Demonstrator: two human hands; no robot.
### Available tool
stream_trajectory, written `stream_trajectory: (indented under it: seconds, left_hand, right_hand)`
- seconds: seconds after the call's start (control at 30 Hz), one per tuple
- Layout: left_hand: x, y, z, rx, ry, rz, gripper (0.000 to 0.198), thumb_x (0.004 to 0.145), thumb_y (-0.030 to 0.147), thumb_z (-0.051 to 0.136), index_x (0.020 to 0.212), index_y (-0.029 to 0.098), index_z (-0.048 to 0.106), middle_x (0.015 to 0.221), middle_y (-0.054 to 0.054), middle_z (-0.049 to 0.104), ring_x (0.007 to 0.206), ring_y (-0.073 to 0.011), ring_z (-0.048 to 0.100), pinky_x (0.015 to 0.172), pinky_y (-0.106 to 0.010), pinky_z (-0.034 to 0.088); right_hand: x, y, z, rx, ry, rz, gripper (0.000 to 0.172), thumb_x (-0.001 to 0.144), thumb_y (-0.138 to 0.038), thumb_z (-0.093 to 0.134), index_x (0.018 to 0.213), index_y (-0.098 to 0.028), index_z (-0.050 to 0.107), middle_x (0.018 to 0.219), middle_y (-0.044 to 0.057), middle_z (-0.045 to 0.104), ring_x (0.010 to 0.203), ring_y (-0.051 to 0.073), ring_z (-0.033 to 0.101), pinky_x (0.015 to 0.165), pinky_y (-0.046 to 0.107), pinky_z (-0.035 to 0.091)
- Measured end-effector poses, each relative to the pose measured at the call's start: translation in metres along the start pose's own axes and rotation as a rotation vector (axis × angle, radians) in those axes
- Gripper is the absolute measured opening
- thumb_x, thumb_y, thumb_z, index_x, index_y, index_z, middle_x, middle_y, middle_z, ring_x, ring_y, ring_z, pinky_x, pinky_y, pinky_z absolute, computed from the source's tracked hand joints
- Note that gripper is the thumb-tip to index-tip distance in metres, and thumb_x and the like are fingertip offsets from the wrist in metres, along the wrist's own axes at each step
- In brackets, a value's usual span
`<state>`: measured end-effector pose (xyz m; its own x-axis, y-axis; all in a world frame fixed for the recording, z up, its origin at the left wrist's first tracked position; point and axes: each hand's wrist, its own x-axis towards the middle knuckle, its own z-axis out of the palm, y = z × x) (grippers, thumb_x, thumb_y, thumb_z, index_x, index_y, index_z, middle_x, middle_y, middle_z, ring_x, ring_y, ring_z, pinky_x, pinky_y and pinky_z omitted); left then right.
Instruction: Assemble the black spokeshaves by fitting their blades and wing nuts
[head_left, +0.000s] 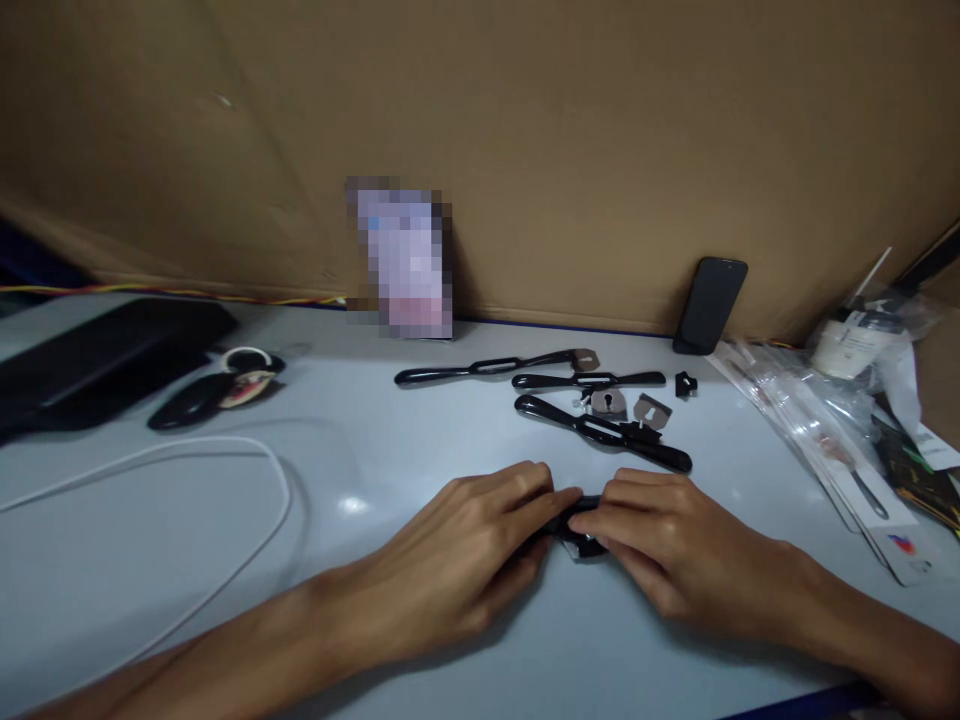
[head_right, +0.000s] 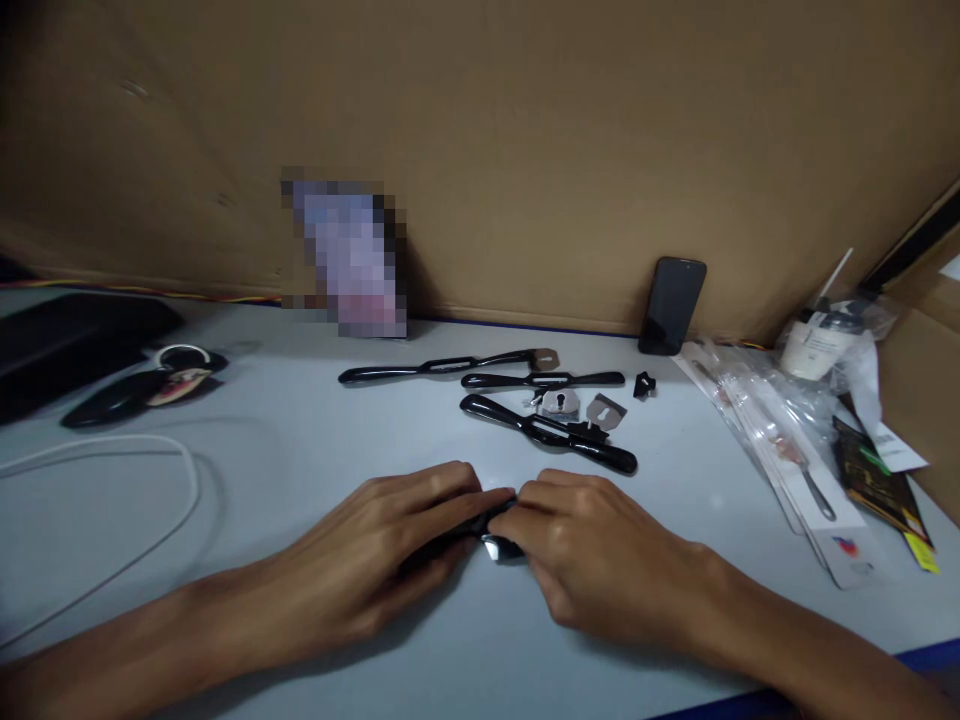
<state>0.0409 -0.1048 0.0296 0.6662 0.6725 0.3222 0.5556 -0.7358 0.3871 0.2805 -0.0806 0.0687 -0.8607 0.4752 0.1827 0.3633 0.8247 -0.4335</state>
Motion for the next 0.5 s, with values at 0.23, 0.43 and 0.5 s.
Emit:
stream_trajectory:
  seconds: [0.23, 0.43, 0.5]
  left_hand:
    - [0.0, 0.0, -0.001, 0.01, -0.014, -0.013, 0.041, 0.094, 0.008, 0.049, 0.132, 0.018, 0.061, 0.095, -0.004, 0.062, 0.076, -0.0185, 0.062, 0.064, -0.03, 0.051]
    - [-0.001, 0.0, -0.001, 0.005, -0.02, -0.02, 0.037, 0.095, 0.008, 0.048, 0.128, 0.018, 0.061, 0.095, -0.004, 0.062, 0.077, -0.0191, 0.062, 0.064, -0.03, 0.05]
    - [-0.001, 0.001, -0.002, 0.003, -0.024, -0.018, 0.038, 0.095, 0.007, 0.047, 0.128, 0.019, 0.061, 0.095, -0.004, 0.062, 0.077, -0.0188, 0.062, 0.064, -0.03, 0.05]
  right_hand:
    - [-0.001, 0.001, 0.011, -0.11, 0.094, -0.101, 0.027, 0.098, -0.003, 0.05, 0.097, -0.013, 0.075, 0.091, 0.011, 0.067, 0.085, 0.022, 0.06, 0.073, 0.032, 0.053]
    - [0.004, -0.005, 0.02, 0.157, 0.218, 0.114, 0.021, 0.09, -0.003, 0.06, 0.1, -0.013, 0.076, 0.086, 0.007, 0.072, 0.077, 0.018, 0.064, 0.074, 0.03, 0.052]
    - [0.006, -0.007, 0.016, 0.266, 0.19, 0.214, 0.019, 0.088, -0.003, 0.066, 0.097, -0.015, 0.078, 0.082, 0.003, 0.072, 0.072, 0.015, 0.064, 0.071, 0.027, 0.051]
